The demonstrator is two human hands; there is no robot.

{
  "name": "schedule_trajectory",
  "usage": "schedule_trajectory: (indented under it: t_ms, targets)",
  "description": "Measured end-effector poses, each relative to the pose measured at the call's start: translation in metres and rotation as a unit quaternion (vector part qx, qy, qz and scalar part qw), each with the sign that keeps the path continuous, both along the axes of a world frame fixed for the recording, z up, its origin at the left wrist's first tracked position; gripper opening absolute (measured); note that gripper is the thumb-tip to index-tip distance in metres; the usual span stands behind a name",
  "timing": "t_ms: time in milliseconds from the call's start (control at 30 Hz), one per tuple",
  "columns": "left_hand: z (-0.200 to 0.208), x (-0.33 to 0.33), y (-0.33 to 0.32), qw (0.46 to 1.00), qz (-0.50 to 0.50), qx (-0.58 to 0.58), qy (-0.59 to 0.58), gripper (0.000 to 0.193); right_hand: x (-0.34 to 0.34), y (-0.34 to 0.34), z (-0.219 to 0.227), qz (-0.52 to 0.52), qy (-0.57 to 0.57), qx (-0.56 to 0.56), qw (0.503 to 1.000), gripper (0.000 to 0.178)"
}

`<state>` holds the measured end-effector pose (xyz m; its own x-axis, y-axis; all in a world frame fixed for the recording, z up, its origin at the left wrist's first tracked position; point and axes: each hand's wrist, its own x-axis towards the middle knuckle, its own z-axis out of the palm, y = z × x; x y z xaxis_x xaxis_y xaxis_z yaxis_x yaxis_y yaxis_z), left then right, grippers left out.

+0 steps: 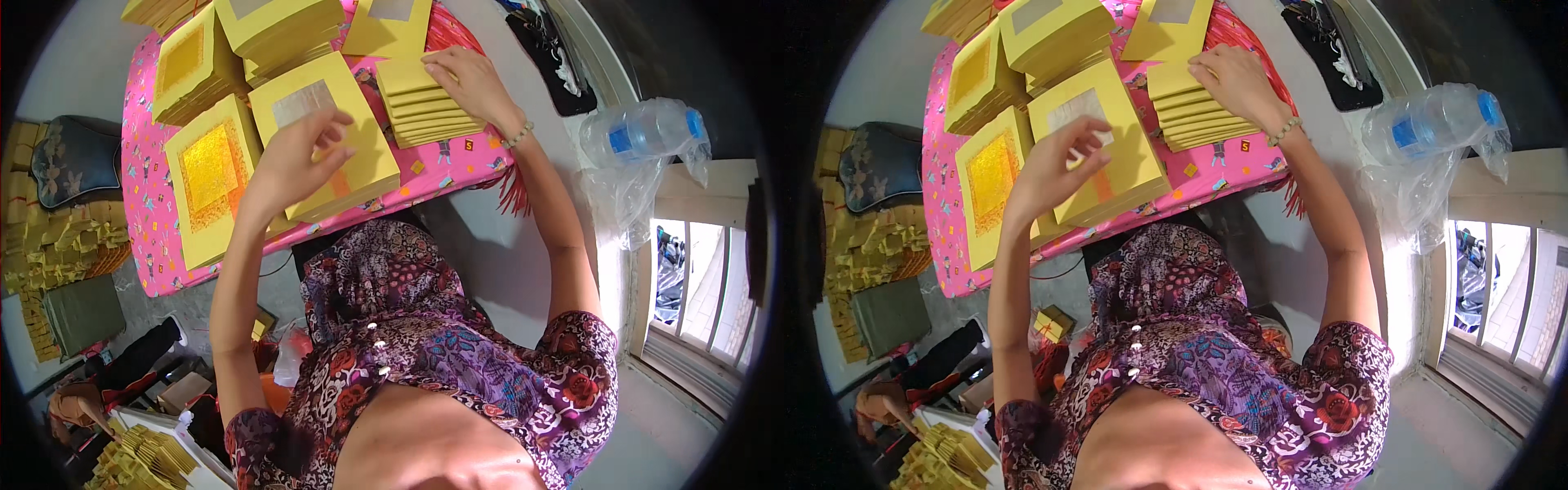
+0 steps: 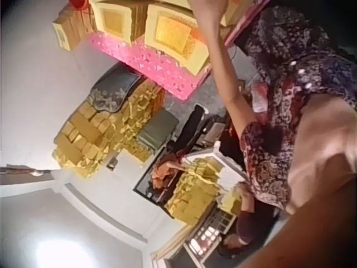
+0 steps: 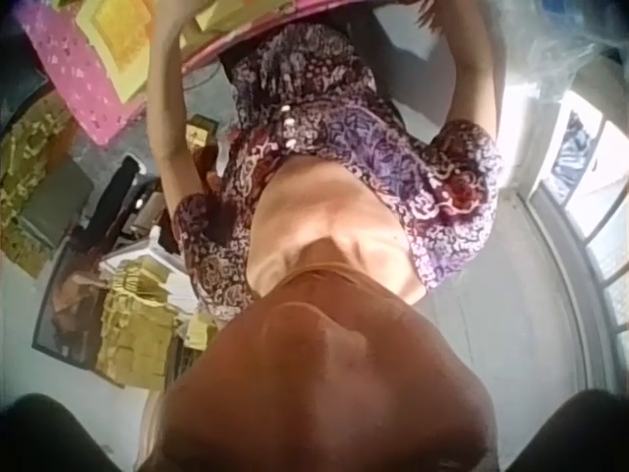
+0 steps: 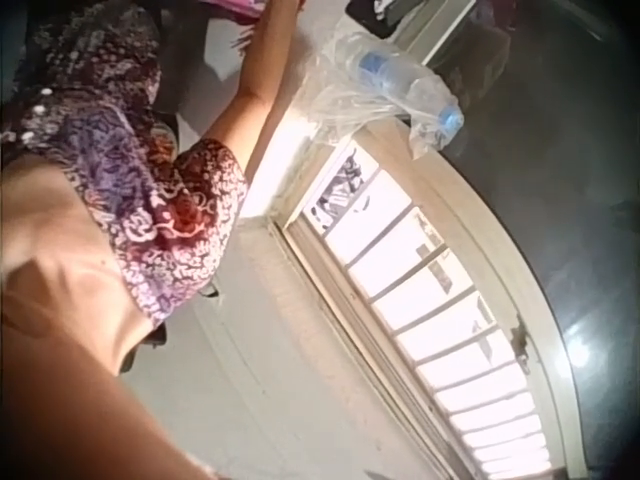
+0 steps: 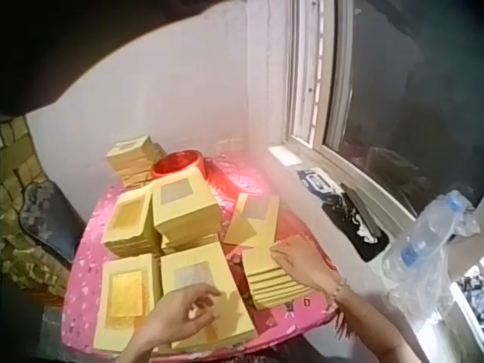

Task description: Sorting and checking stacks of yellow paper products at a table.

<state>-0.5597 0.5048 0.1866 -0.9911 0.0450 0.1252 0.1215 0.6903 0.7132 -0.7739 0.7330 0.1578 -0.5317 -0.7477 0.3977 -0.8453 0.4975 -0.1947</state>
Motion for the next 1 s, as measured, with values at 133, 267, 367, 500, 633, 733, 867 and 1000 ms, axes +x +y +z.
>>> schedule_trajectory:
  t_ms: [133,267,367,500,633,733,867,1000]
  targets:
    - [-0.001,0.031,0.002,0.999,0.006,-0.041,-0.01,0.037,0.014,-0.008,0.012,0.045,0.031,-0.069,0.996,0.028]
    - [-0.005,0.048,0.008,0.996,0.038,-0.077,-0.003,0.048,0.04,-0.014,0.023,0.092,-0.001,-0.082,0.992,0.022]
    - [-0.008,0.054,0.013,0.993,0.053,-0.102,0.001,0.05,0.067,-0.017,0.025,0.139,-0.032,-0.069,0.987,0.019]
    - [-0.017,0.058,0.016,0.989,0.066,-0.133,0.022,0.048,0.119,-0.02,0.014,0.195,-0.065,-0.048,0.978,0.021]
    - [-0.022,0.058,0.018,0.984,0.075,-0.16,0.023,0.047,0.154,-0.022,-0.005,0.166,-0.023,-0.037,0.985,0.027]
    - [-0.022,0.058,0.021,0.979,0.08,-0.182,0.034,0.041,0.171,-0.023,-0.015,0.128,-0.008,-0.039,0.991,0.032]
    - [-0.027,0.06,0.016,0.98,0.098,-0.164,0.059,0.027,0.187,-0.024,-0.024,0.077,0.004,-0.038,0.996,0.042]
    - [-0.033,0.062,0.014,0.983,0.119,-0.111,0.088,0.017,0.193,-0.024,-0.029,0.049,0.006,-0.038,0.998,0.047]
